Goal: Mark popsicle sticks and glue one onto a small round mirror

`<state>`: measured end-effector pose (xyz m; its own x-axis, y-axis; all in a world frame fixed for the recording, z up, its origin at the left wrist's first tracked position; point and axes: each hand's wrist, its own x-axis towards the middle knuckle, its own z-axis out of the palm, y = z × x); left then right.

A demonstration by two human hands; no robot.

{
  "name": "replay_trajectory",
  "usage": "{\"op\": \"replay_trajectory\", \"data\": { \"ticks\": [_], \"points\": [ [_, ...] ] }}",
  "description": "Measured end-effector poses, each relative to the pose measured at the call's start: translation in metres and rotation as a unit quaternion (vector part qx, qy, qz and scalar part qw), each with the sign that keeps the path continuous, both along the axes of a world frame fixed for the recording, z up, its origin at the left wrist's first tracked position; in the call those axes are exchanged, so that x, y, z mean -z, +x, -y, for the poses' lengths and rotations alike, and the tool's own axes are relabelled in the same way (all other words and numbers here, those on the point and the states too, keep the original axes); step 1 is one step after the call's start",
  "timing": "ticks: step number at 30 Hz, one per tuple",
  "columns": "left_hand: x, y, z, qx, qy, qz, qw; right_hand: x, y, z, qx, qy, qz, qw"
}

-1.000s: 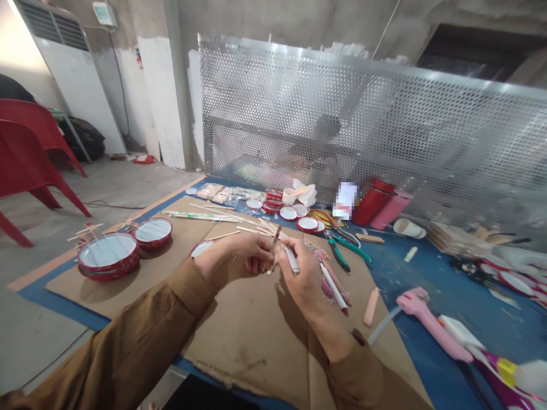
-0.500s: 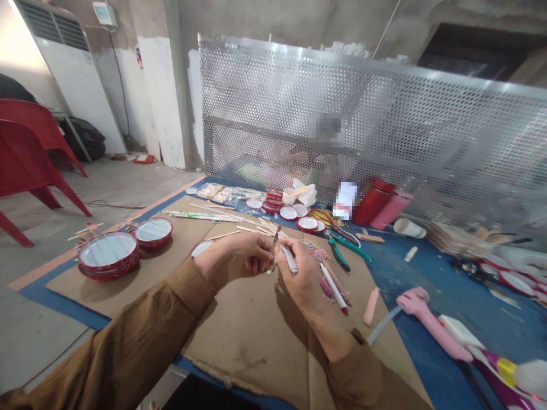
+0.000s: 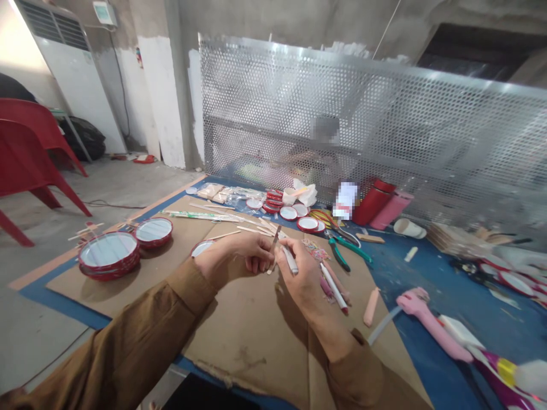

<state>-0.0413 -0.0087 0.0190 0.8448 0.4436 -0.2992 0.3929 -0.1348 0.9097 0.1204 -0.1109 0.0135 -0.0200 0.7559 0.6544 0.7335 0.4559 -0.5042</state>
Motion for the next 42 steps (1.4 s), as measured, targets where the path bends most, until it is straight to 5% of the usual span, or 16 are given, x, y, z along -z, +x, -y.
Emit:
{"op": "replay_trajectory", "data": {
  "ticks": [42],
  "points": [
    [-0.0018, 0.0006, 0.0017, -0.008, 0.004, -0.008, 1.000, 0.0022, -0.0011, 0.0033, -0.005, -0.008, -0.003, 1.000]
  ]
}}
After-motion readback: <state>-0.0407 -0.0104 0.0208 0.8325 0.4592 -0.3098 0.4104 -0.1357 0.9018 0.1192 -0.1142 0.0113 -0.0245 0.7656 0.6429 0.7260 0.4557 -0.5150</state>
